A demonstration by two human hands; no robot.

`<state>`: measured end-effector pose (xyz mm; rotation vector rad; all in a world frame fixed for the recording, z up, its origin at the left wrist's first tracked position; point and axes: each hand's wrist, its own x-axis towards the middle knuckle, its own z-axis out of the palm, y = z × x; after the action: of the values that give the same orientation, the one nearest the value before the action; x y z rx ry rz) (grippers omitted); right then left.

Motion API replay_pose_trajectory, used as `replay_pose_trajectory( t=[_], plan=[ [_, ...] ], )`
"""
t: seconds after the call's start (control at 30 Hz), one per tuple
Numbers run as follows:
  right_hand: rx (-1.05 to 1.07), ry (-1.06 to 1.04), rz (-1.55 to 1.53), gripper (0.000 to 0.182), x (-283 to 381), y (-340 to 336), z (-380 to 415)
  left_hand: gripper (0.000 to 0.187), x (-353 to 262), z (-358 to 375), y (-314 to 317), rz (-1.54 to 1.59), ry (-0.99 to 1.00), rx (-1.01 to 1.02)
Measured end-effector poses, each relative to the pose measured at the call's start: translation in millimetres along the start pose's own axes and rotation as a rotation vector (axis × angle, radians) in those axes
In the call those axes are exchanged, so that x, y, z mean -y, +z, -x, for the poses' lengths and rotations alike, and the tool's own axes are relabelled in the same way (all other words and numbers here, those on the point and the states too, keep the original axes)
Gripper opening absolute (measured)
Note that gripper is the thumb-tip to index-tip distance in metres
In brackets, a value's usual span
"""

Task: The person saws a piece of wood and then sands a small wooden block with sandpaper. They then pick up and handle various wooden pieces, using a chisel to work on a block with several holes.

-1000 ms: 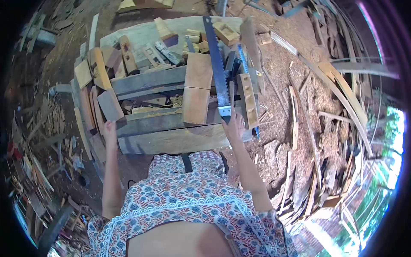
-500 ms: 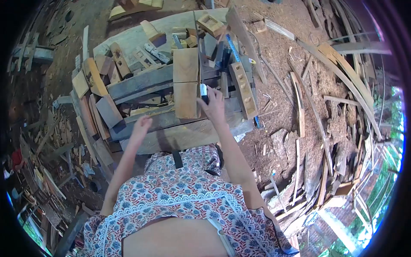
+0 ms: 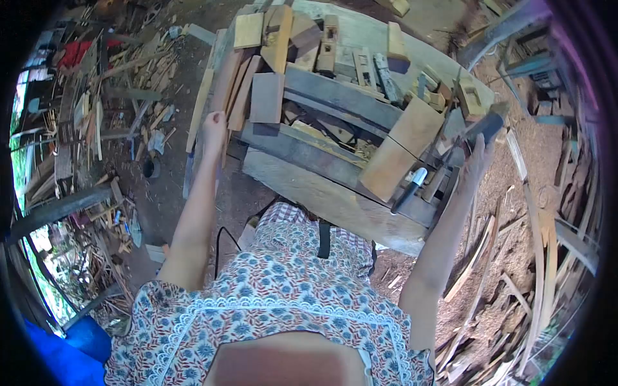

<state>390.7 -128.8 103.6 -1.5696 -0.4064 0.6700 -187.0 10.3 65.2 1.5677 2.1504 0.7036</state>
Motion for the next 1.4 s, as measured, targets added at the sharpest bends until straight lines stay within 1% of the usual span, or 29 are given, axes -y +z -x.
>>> replay_pose_trajectory(
  t=[0.07,0.1,0.13,0.17,0.2,0.23,0.3,0.33,0.4,0.43,0.53,0.57,0.63,0.67,0.7,0.77,0.8,0.87,0.9,0.93,1.0,1.07,1.17,1.2,1.23,1.3,1.33,1.37,1.4],
  plan=[
    [0.08,-0.067,-0.098,0.034,20.4,27.7,34.0,0.035,-3.0,-3.4,23.0,0.049,0.06,0.038],
    [0.088,-0.041,0.0,0.036,34.4,57.8,69.4,0.039,-21.5,-0.6,31.8,-0.043,0.001,0.104],
    [0.089,-0.016,0.099,0.038,43.4,84.2,98.7,0.04,-38.9,7.5,37.7,0.029,0.033,0.151],
    [0.147,-0.085,0.193,0.04,12.4,90.9,106.9,0.041,-21.5,-0.3,75.9,0.015,-0.062,0.175],
    [0.223,-0.123,0.407,0.039,-12.9,96.0,119.2,0.044,-41.9,8.0,77.5,-0.049,-0.077,0.163],
    [0.259,-0.067,0.296,0.039,-12.8,123.5,150.2,0.049,-26.3,6.0,106.1,-0.006,-0.068,0.097],
    [0.37,0.006,0.284,0.031,-38.4,149.6,183.2,0.059,-31.4,5.9,115.4,-0.227,-0.078,-0.089],
    [0.411,0.006,0.28,0.029,-42.2,163.3,196.3,0.059,-30.5,-2.2,109.7,-0.222,-0.072,-0.071],
    [0.403,0.061,0.333,0.028,-31.7,192.3,215.8,0.07,-22.2,-21.6,91.7,0.24,-0.294,0.489],
    [0.388,0.063,0.332,0.028,-39.9,204.0,217.1,0.07,-22.5,-22.7,92.8,0.237,-0.285,0.501],
    [0.435,0.055,0.447,0.032,-72.9,247.3,205.1,0.074,-24.6,-20.5,113.6,0.208,-0.211,0.299],
    [0.439,0.059,0.433,0.032,-80.1,265.2,203.0,0.074,-28.9,-21.5,119.4,0.207,-0.201,0.307],
    [0.414,-0.012,0.36,0.031,-97.6,295.2,202.5,0.075,-30.2,-18.6,129.5,0.34,-0.333,0.317],
    [0.455,0.109,0.457,0.031,-98.5,302.0,202.4,0.069,-28.5,-16.5,135.2,0.277,-0.226,0.271],
    [0.448,0.108,0.456,0.031,-95.3,303.8,205.6,0.069,-30.4,-15.6,130.7,0.278,-0.22,0.276],
    [0.541,-0.172,0.501,0.034,-84.8,300.1,221.5,0.059,-35.1,-7.5,111.6,0.553,-0.283,0.524],
    [0.6,-0.251,0.535,0.032,-66.2,293.3,236.8,0.042,-23.1,-4.2,111.7,0.639,-0.044,0.613],
    [0.666,-0.423,0.619,0.031,-47.2,273.8,274.0,0.042,-29.3,12.3,81.6,0.911,-0.383,1.076],
    [0.673,-0.503,0.67,0.033,-46.7,263.9,291.6,0.043,-42.6,29.7,59.9,0.954,-0.436,1.076],
    [0.674,-0.498,0.678,0.033,-40.0,257.2,305.3,0.045,-36.4,41.6,60.5,0.964,-0.453,1.137],
    [0.839,-0.531,0.837,0.038,-24.0,243.9,324.2,0.047,-18.1,65.8,69.1,0.979,-0.496,1.208],
    [0.865,-0.539,0.854,0.04,-24.8,236.7,325.4,0.054,-3.2,85.3,77.5,1.005,-0.74,1.329],
    [0.963,-0.588,0.872,0.047,-13.2,219.8,322.1,0.059,19.1,94.3,95.8,1.111,-0.789,1.376],
    [0.985,-0.601,0.826,0.046,-12.5,212.7,322.1,0.061,-6.3,90.4,68.4,1.015,-0.73,1.317],
    [1.009,-0.614,0.776,0.045,-12.4,207.1,322.1,0.061,-8.9,91.5,64.0,1.026,-0.751,1.314],
    [1.037,-0.599,0.772,0.049,-18.0,209.4,315.5,0.06,-2.5,87.2,62.5,0.91,-0.76,1.323],
    [1.098,-0.603,0.751,0.05,-22.5,215.4,310.8,0.058,7.4,86.0,66.2,1.008,-0.856,1.44],
    [1.157,-0.611,0.729,0.05,-27.5,221.2,303.8,0.058,16.5,92.6,66.6,1.011,-0.869,1.434],
    [1.231,-0.628,0.745,0.046,-34.2,226.0,293.7,0.057,2.0,93.5,49.6,0.941,-0.844,1.371]
  ],
)
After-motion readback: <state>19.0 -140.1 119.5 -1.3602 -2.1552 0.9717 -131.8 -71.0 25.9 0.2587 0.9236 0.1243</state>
